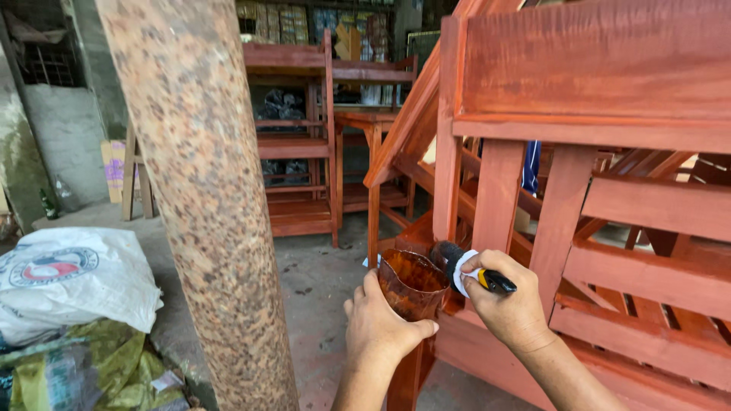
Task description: The person applies reddish-brown wood stain to a wooden bench frame using a brush, holding a stained cup of stain in one hand. They brush the legs, rails, and slats of the furniture, moving around the piece to coat different surfaces.
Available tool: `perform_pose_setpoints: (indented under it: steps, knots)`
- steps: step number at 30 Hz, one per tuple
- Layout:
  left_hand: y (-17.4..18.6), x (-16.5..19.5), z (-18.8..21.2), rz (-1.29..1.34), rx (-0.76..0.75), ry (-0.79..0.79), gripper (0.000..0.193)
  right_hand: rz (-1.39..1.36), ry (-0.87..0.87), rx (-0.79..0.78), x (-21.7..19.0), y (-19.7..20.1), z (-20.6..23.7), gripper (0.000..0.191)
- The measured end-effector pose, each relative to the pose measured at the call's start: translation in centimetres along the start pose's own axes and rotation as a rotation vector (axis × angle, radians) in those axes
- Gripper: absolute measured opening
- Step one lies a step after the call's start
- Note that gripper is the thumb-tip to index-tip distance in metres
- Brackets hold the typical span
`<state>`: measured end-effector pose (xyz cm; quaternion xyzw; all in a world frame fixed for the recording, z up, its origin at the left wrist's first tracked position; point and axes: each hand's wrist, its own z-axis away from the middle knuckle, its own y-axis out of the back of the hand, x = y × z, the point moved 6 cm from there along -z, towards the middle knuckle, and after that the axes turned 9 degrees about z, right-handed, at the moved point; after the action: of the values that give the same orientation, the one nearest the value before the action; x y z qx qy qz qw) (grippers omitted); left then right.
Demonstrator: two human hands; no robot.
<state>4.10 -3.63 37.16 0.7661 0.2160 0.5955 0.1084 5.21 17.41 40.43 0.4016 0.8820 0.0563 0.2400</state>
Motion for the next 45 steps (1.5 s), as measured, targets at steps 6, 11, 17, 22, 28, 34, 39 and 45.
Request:
perform_pose_setpoints:
  steps: [6, 11, 17, 22, 28, 34, 39, 45]
  knots:
    - [1.0, 2.4, -0.5, -0.024, -0.035, 0.070, 0.124, 0.046, 0.004, 0.013, -2.7, 1.4, -3.3, 0.017]
    - [1.4, 3.8, -0.6, -0.026, -0.054, 0.055, 0.119, 0.033, 0.000, 0.025, -5.0, 2.7, -6.6, 0.014]
    - [2.4, 4.9, -0.7, 0.006, -0.003, 0.007, 0.121, 0.050, 0.112, 0.084, -7.8, 4.4, -10.2, 0.013]
    - [3.2, 6.3, -1.2, 0.029, 0.044, -0.024, 0.123, 0.030, 0.174, 0.120, -9.7, 5.3, -12.2, 0.014]
    - [4.5, 8.7, -1.8, 0.055, 0.082, -0.058, 0.123, 0.107, 0.118, 0.110, -10.7, 5.7, -13.6, 0.013]
    - [5.3, 10.1, -2.4, 0.038, 0.081, -0.078, 0.123, 0.102, 0.095, 0.108, -10.8, 5.8, -14.3, 0.013]
    - [5.6, 10.6, -2.8, 0.025, 0.065, -0.074, 0.125, 0.052, 0.017, 0.112, -10.4, 5.9, -15.0, 0.015]
    - [6.5, 10.3, -3.2, 0.031, 0.121, -0.091, 0.125, -0.072, 0.228, 0.231, -11.5, 6.7, -16.1, 0.015]
